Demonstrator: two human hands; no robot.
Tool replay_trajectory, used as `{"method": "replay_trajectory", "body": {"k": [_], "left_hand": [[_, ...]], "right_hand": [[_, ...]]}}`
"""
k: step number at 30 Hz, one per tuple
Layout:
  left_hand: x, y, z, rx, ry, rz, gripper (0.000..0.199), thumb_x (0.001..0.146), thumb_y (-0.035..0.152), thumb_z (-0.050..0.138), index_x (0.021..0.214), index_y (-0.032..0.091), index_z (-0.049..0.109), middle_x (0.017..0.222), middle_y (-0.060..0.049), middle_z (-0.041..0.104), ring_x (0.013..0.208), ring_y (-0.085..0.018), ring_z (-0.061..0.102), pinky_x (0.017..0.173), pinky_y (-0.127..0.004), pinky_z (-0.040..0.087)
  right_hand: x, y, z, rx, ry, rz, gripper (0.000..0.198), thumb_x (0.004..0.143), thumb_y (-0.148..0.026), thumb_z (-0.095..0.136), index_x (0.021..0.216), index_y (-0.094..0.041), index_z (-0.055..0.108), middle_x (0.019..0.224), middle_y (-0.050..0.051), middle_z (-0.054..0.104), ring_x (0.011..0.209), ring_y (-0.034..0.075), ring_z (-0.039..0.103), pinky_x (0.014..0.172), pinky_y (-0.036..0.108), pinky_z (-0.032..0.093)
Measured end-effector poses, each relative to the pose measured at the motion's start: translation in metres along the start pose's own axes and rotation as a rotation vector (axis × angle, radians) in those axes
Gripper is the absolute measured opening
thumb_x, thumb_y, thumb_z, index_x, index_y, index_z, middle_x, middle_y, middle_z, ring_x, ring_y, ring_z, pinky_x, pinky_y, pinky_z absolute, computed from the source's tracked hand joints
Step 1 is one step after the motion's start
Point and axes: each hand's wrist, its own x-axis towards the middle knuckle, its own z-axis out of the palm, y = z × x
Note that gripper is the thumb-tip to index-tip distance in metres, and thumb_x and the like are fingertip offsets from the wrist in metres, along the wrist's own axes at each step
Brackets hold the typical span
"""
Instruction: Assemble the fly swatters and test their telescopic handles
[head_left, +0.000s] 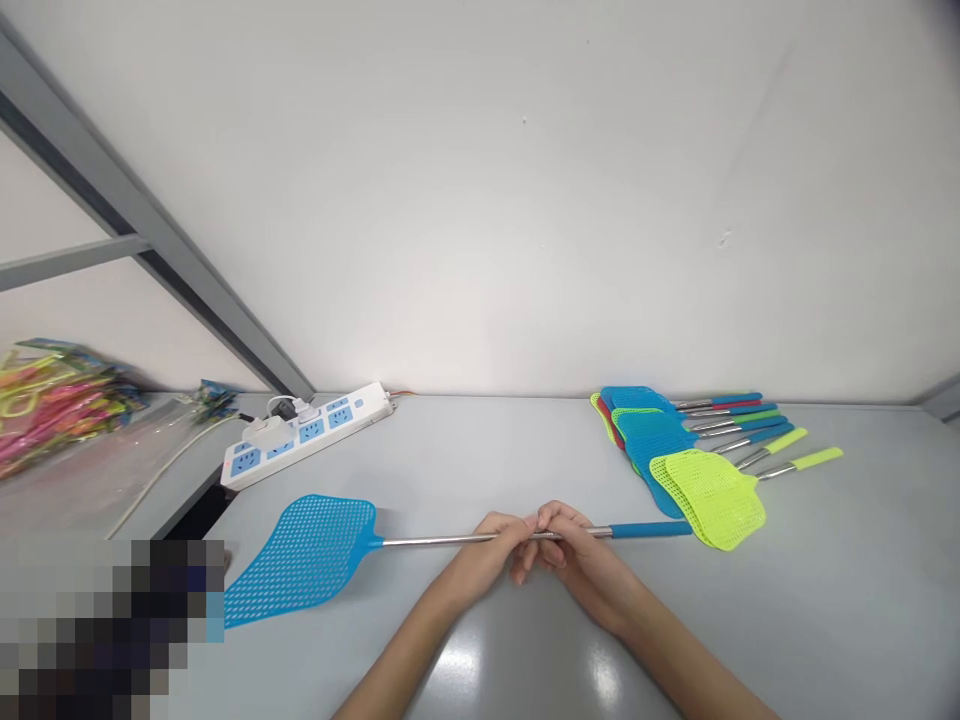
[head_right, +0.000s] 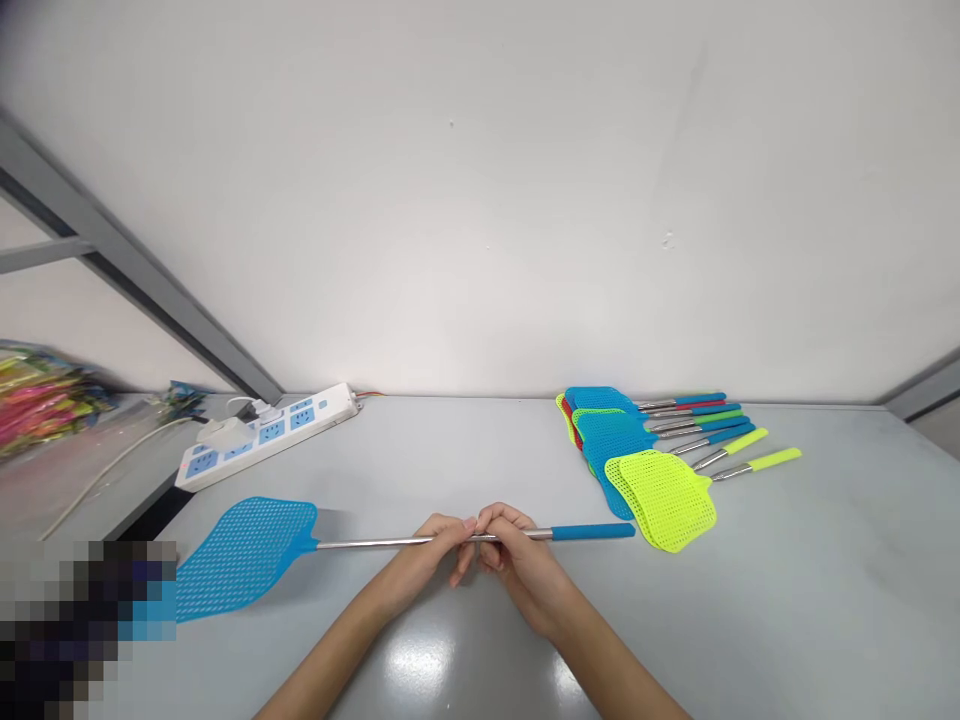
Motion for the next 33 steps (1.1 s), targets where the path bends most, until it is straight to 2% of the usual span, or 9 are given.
{"method": "replay_trajectory", "body": {"k": [4, 9, 17, 24, 29, 33], "left_hand": [[0.000, -0.003, -0.003, -0.031, 0.022, -0.057, 0.042, 0.078, 0.037, 0.034, 0.042, 0.016, 0.040, 0.039, 0.002, 0.039, 0.052, -0.012, 0.046, 0.059, -0.023, 0.036], [0.002, -0.009, -0.003, -0.062, 0.049, -0.094, 0.039, 0.077, 0.037, 0.037, 0.044, 0.017, 0.034, 0.037, 0.005, 0.032, 0.041, -0.008, 0.033, 0.048, -0.022, 0.031], [0.002, -0.007, -0.003, -0.069, 0.063, -0.107, 0.037, 0.077, 0.037, 0.038, 0.046, 0.018, 0.029, 0.037, 0.006, 0.027, 0.041, -0.008, 0.029, 0.047, -0.022, 0.029], [0.002, -0.001, -0.010, -0.024, 0.086, -0.101, 0.039, 0.076, 0.038, 0.039, 0.044, 0.019, 0.025, 0.037, 0.006, 0.023, 0.041, -0.008, 0.030, 0.048, -0.023, 0.028], [0.001, 0.004, -0.017, 0.009, 0.102, -0.104, 0.038, 0.076, 0.038, 0.038, 0.045, 0.018, 0.025, 0.038, 0.006, 0.024, 0.042, -0.008, 0.030, 0.048, -0.022, 0.028], [0.000, 0.008, -0.022, 0.021, 0.101, -0.092, 0.039, 0.076, 0.037, 0.037, 0.045, 0.018, 0.025, 0.038, 0.006, 0.024, 0.042, -0.008, 0.030, 0.048, -0.022, 0.027]], "right_hand": [[0.000, 0.000, -0.002, 0.041, -0.003, 0.004, 0.008, 0.071, -0.024, 0.050, 0.066, -0.019, 0.052, 0.046, -0.005, 0.031, 0.048, 0.008, 0.029, 0.054, 0.023, 0.026], [-0.002, -0.007, -0.002, 0.091, -0.012, 0.093, 0.006, 0.070, -0.023, 0.049, 0.067, -0.019, 0.050, 0.048, -0.005, 0.030, 0.048, 0.008, 0.024, 0.053, 0.022, 0.025], [-0.004, -0.013, -0.002, 0.149, 0.018, 0.170, 0.005, 0.069, -0.020, 0.049, 0.065, -0.018, 0.047, 0.049, -0.006, 0.024, 0.049, 0.008, 0.019, 0.050, 0.020, 0.022], [-0.001, -0.021, -0.008, 0.187, 0.116, 0.255, 0.008, 0.066, -0.022, 0.052, 0.062, -0.018, 0.046, 0.046, -0.007, 0.024, 0.046, 0.007, 0.017, 0.047, 0.020, 0.020], [-0.003, -0.030, -0.007, 0.151, 0.114, 0.223, 0.008, 0.064, -0.020, 0.053, 0.060, -0.017, 0.047, 0.046, -0.007, 0.023, 0.046, 0.007, 0.017, 0.046, 0.020, 0.019], [-0.006, -0.039, -0.004, 0.096, 0.171, 0.160, 0.006, 0.064, -0.019, 0.052, 0.060, -0.017, 0.047, 0.047, -0.007, 0.023, 0.046, 0.006, 0.018, 0.046, 0.020, 0.018]]}}
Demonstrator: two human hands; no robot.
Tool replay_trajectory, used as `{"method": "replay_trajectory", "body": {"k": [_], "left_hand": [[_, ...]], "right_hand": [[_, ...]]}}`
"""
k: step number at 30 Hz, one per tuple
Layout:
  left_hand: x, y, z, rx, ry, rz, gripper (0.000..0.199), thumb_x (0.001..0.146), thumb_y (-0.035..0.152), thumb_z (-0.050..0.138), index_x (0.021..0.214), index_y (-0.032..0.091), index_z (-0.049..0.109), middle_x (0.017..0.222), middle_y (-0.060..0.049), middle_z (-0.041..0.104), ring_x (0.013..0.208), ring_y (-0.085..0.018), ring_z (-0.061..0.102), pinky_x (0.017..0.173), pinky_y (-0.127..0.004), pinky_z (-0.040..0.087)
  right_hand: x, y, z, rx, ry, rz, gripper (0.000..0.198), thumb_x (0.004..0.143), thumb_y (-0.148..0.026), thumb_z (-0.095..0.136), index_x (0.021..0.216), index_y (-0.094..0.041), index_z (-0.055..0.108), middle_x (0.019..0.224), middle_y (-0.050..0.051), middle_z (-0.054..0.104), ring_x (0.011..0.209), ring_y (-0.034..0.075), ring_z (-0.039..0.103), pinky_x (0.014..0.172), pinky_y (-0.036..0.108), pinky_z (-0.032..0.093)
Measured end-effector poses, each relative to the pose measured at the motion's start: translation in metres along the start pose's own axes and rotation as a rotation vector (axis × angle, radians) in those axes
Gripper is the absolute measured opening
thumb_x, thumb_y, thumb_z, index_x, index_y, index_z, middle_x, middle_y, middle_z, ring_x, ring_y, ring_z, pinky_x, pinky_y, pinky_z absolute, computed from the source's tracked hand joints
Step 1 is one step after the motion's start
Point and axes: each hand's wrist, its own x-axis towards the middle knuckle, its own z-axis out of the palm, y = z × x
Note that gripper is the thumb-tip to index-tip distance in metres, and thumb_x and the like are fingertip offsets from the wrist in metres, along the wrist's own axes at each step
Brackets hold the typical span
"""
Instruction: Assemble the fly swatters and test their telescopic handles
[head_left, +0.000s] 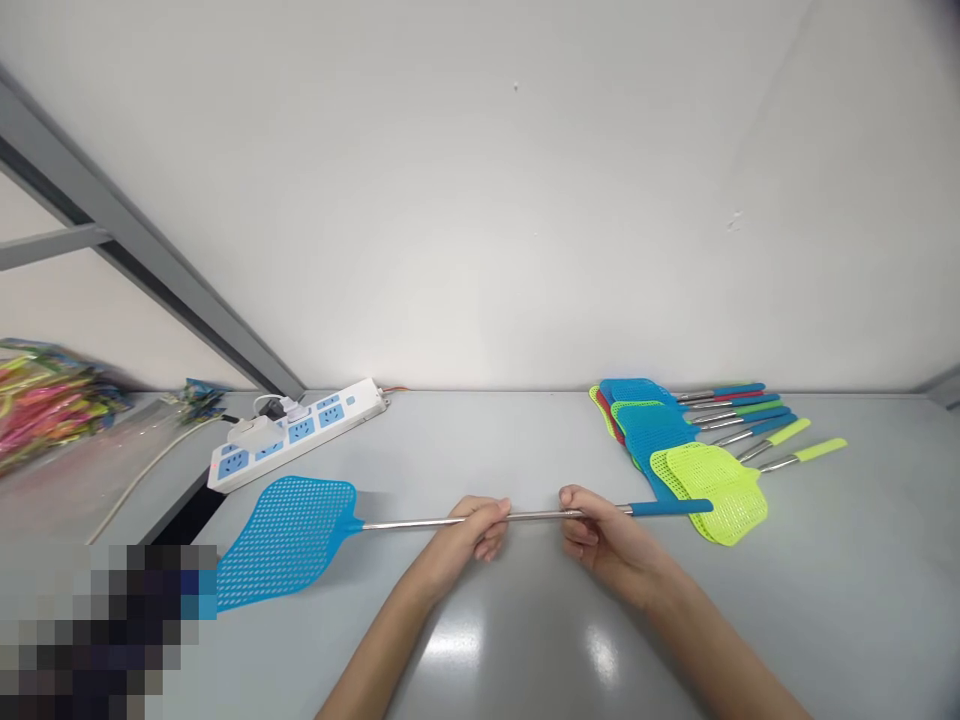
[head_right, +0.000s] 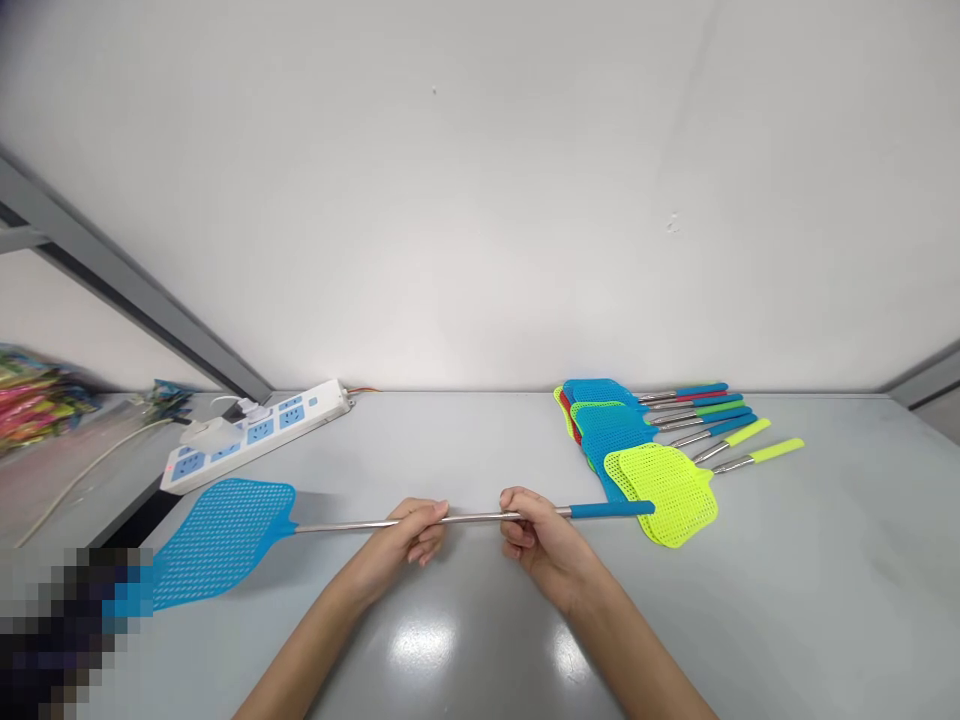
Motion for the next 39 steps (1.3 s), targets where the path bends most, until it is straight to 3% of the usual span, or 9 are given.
{"method": "replay_trajectory", "body": {"k": [28, 39], "left_hand": [[-0.002, 0.006, -0.020, 0.040, 0.011, -0.007, 0.039, 0.078, 0.036, 0.035, 0.045, 0.019, 0.024, 0.037, 0.006, 0.022, 0.042, -0.009, 0.030, 0.049, -0.022, 0.026], [-0.003, 0.009, -0.021, 0.066, 0.042, -0.018, 0.039, 0.077, 0.038, 0.036, 0.045, 0.018, 0.025, 0.037, 0.006, 0.023, 0.042, -0.008, 0.030, 0.048, -0.022, 0.026]], "right_hand": [[-0.003, -0.013, -0.008, -0.066, 0.060, -0.087, 0.004, 0.063, -0.020, 0.053, 0.060, -0.017, 0.051, 0.048, -0.005, 0.031, 0.046, 0.006, 0.028, 0.048, 0.020, 0.025], [-0.002, -0.015, -0.013, -0.068, 0.085, -0.089, 0.004, 0.062, -0.019, 0.053, 0.060, -0.017, 0.052, 0.048, -0.005, 0.032, 0.046, 0.006, 0.024, 0.048, 0.020, 0.025]]}}
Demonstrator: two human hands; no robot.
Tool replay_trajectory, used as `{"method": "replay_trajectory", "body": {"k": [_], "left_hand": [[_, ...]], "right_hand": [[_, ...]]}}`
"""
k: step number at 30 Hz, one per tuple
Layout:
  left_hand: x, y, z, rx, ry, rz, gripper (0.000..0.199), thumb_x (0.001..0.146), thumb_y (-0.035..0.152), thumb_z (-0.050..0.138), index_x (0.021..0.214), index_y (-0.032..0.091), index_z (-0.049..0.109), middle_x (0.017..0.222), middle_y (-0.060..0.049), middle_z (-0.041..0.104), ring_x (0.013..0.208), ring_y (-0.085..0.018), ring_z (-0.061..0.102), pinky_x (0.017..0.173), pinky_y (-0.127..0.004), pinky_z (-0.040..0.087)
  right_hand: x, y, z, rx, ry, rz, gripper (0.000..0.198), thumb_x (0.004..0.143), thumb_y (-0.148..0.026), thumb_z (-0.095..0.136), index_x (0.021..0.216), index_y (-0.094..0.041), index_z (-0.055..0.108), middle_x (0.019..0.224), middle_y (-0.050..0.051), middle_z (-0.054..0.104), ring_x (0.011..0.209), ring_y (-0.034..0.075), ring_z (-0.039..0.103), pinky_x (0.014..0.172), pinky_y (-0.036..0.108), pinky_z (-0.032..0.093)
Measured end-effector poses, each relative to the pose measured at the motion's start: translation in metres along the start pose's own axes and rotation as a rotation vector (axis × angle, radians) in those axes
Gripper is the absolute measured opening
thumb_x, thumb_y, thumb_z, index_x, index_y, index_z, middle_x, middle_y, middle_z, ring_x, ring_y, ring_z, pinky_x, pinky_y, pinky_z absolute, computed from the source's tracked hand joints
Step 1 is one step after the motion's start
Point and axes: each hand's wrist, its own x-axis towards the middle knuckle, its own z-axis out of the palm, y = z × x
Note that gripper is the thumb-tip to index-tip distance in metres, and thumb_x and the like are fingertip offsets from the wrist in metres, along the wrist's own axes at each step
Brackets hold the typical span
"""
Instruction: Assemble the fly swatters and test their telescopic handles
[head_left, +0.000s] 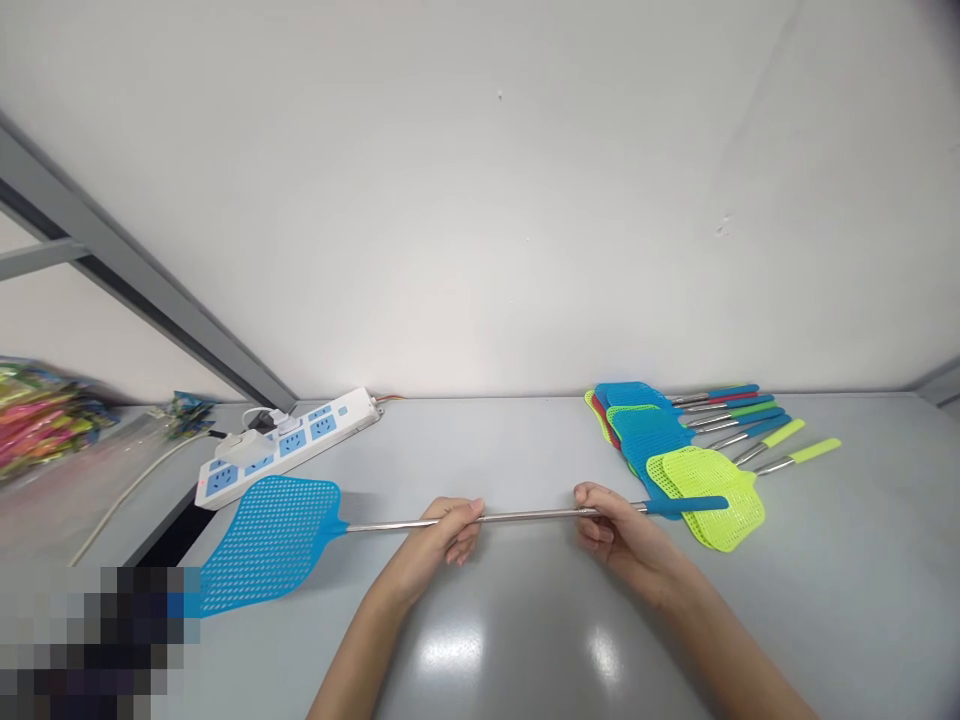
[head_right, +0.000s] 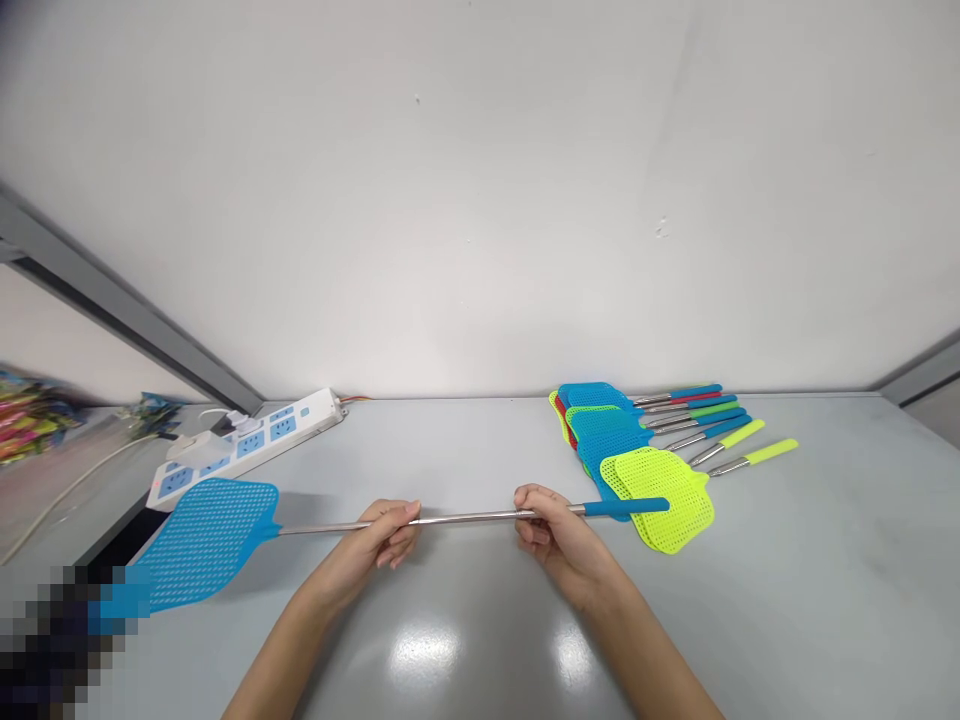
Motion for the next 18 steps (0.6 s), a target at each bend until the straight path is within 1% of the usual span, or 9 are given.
{"method": "replay_trajectory", "body": {"k": [5, 8, 18], "left_hand": [[-0.0002, 0.0015, 0.0007, 0.036, 0.023, 0.001, 0.039, 0.076, 0.039, 0.036, 0.045, 0.019, 0.024, 0.037, 0.006, 0.022, 0.042, -0.009, 0.031, 0.049, -0.022, 0.027], [0.0001, 0.0016, 0.0000, 0.031, 0.014, 0.003, 0.039, 0.076, 0.038, 0.037, 0.045, 0.019, 0.024, 0.037, 0.006, 0.022, 0.042, -0.009, 0.031, 0.049, -0.022, 0.027], [-0.0015, 0.0050, -0.0055, 0.053, 0.010, -0.018, 0.040, 0.076, 0.039, 0.035, 0.044, 0.019, 0.023, 0.037, 0.006, 0.022, 0.043, -0.009, 0.031, 0.050, -0.022, 0.028]], "right_hand": [[0.0009, -0.0027, -0.0032, -0.015, 0.015, -0.007, 0.004, 0.061, -0.020, 0.055, 0.059, -0.017, 0.052, 0.049, -0.005, 0.031, 0.046, 0.007, 0.026, 0.048, 0.021, 0.026], [0.0011, -0.0040, -0.0051, -0.013, 0.039, -0.014, 0.004, 0.061, -0.020, 0.055, 0.060, -0.017, 0.052, 0.050, -0.005, 0.032, 0.046, 0.006, 0.027, 0.049, 0.021, 0.026], [-0.0015, -0.0071, -0.0052, -0.047, 0.009, -0.034, 0.005, 0.062, -0.021, 0.054, 0.060, -0.017, 0.052, 0.046, -0.005, 0.033, 0.045, 0.007, 0.024, 0.047, 0.021, 0.025]]}}
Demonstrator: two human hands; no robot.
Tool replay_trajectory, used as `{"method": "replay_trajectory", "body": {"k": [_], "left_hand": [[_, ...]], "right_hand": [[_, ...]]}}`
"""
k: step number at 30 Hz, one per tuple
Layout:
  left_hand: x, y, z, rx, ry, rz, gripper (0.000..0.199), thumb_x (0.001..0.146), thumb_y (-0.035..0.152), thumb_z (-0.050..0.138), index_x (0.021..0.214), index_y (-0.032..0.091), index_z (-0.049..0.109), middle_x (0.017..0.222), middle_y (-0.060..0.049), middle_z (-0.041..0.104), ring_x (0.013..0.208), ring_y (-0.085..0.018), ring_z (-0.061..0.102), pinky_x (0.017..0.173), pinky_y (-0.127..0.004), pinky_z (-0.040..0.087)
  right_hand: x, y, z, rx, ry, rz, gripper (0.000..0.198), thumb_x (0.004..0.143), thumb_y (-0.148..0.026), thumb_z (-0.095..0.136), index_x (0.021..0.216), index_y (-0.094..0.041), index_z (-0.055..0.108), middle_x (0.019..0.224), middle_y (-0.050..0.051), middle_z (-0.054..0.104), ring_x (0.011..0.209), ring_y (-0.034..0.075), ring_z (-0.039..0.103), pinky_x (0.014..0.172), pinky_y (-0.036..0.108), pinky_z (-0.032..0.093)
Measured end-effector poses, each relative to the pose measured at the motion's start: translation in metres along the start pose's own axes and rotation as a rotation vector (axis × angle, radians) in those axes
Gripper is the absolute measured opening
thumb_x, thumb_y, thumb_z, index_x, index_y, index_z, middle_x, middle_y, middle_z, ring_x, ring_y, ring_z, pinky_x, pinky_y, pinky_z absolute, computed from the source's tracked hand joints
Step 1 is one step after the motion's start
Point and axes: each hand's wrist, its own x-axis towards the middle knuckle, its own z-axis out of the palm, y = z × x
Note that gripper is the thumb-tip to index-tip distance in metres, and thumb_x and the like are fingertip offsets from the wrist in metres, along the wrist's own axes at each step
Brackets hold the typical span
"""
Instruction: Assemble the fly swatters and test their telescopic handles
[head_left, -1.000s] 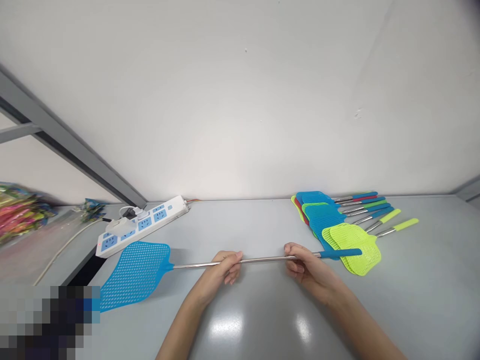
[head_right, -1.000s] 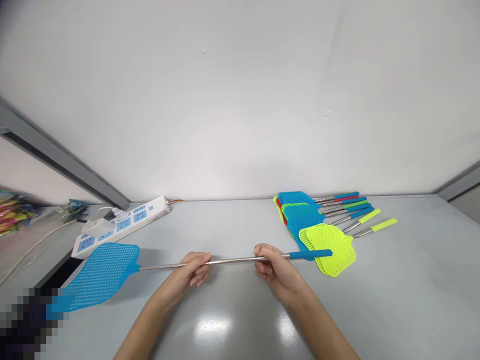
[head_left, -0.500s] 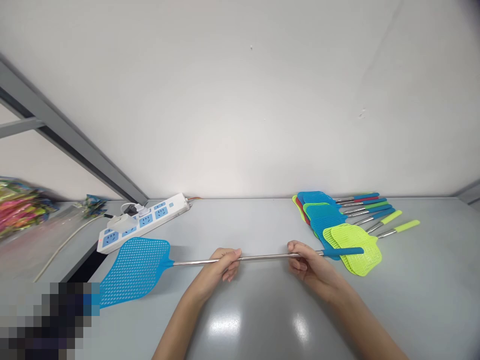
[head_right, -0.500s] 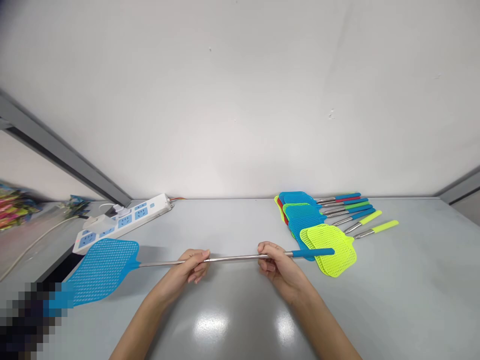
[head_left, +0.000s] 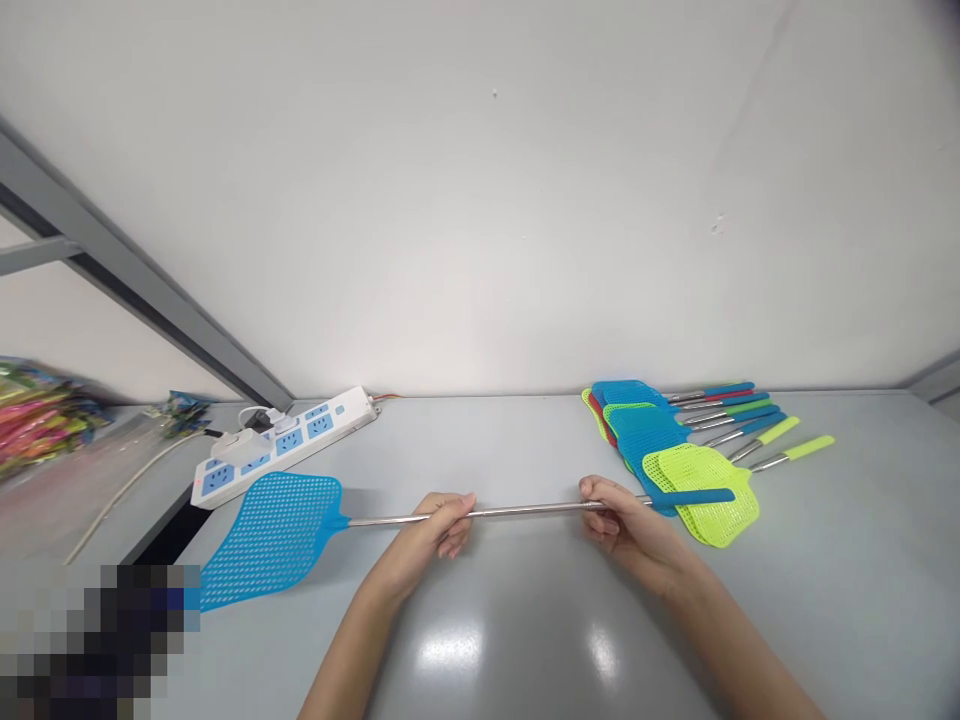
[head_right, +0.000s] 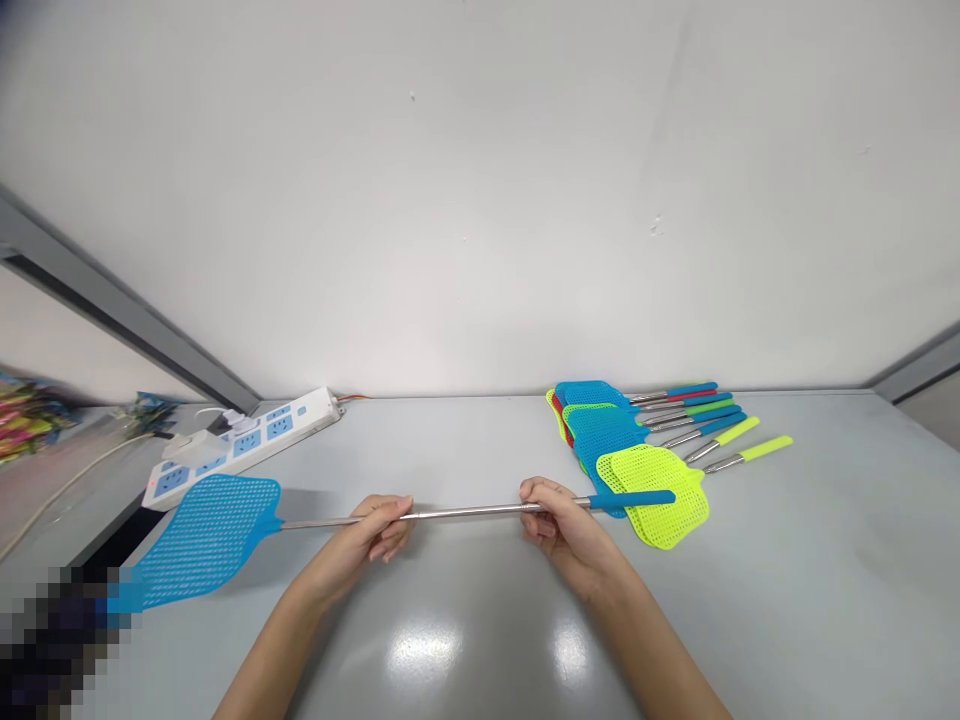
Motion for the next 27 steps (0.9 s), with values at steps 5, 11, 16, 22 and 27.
{"method": "replay_trajectory", "body": {"k": [5, 11, 16, 22, 27], "left_hand": [[0.0004, -0.0015, -0.0017, -0.021, -0.001, 0.008, 0.040, 0.075, 0.039, 0.036, 0.043, 0.019, 0.023, 0.036, 0.006, 0.022, 0.042, -0.009, 0.031, 0.049, -0.023, 0.027], [-0.0003, -0.0046, -0.0033, -0.050, -0.001, 0.030, 0.040, 0.077, 0.036, 0.037, 0.044, 0.019, 0.022, 0.037, 0.006, 0.021, 0.042, -0.009, 0.030, 0.049, -0.023, 0.026], [-0.0012, -0.0063, -0.0064, -0.053, 0.000, 0.045, 0.040, 0.078, 0.035, 0.036, 0.045, 0.019, 0.022, 0.038, 0.006, 0.021, 0.043, -0.009, 0.029, 0.048, -0.023, 0.026], [-0.0025, -0.0054, -0.0091, -0.040, 0.012, 0.040, 0.039, 0.078, 0.035, 0.036, 0.044, 0.019, 0.023, 0.038, 0.006, 0.021, 0.043, -0.009, 0.029, 0.049, -0.023, 0.025], [-0.0038, -0.0034, -0.0103, -0.045, 0.006, 0.045, 0.039, 0.078, 0.034, 0.036, 0.044, 0.019, 0.023, 0.038, 0.006, 0.021, 0.043, -0.009, 0.029, 0.049, -0.023, 0.025]], "right_hand": [[-0.0002, -0.0004, -0.0024, -0.020, -0.010, -0.002, 0.004, 0.062, -0.021, 0.052, 0.060, -0.017, 0.052, 0.046, -0.004, 0.035, 0.044, 0.007, 0.021, 0.046, 0.020, 0.024], [-0.0003, -0.0033, -0.0050, -0.031, 0.023, -0.003, 0.004, 0.063, -0.020, 0.052, 0.060, -0.017, 0.051, 0.045, -0.004, 0.035, 0.045, 0.007, 0.021, 0.046, 0.020, 0.023], [-0.0014, -0.0051, -0.0050, -0.029, 0.011, -0.008, 0.004, 0.063, -0.020, 0.053, 0.060, -0.018, 0.051, 0.046, -0.004, 0.035, 0.045, 0.007, 0.020, 0.046, 0.021, 0.022], [-0.0011, -0.0039, -0.0057, -0.036, -0.008, -0.016, 0.004, 0.064, -0.021, 0.053, 0.061, -0.018, 0.051, 0.046, -0.004, 0.035, 0.045, 0.007, 0.020, 0.046, 0.021, 0.021], [-0.0001, -0.0042, -0.0068, -0.032, -0.005, -0.006, 0.005, 0.064, -0.021, 0.054, 0.060, -0.018, 0.051, 0.046, -0.005, 0.035, 0.043, 0.006, 0.021, 0.045, 0.020, 0.021]]}}
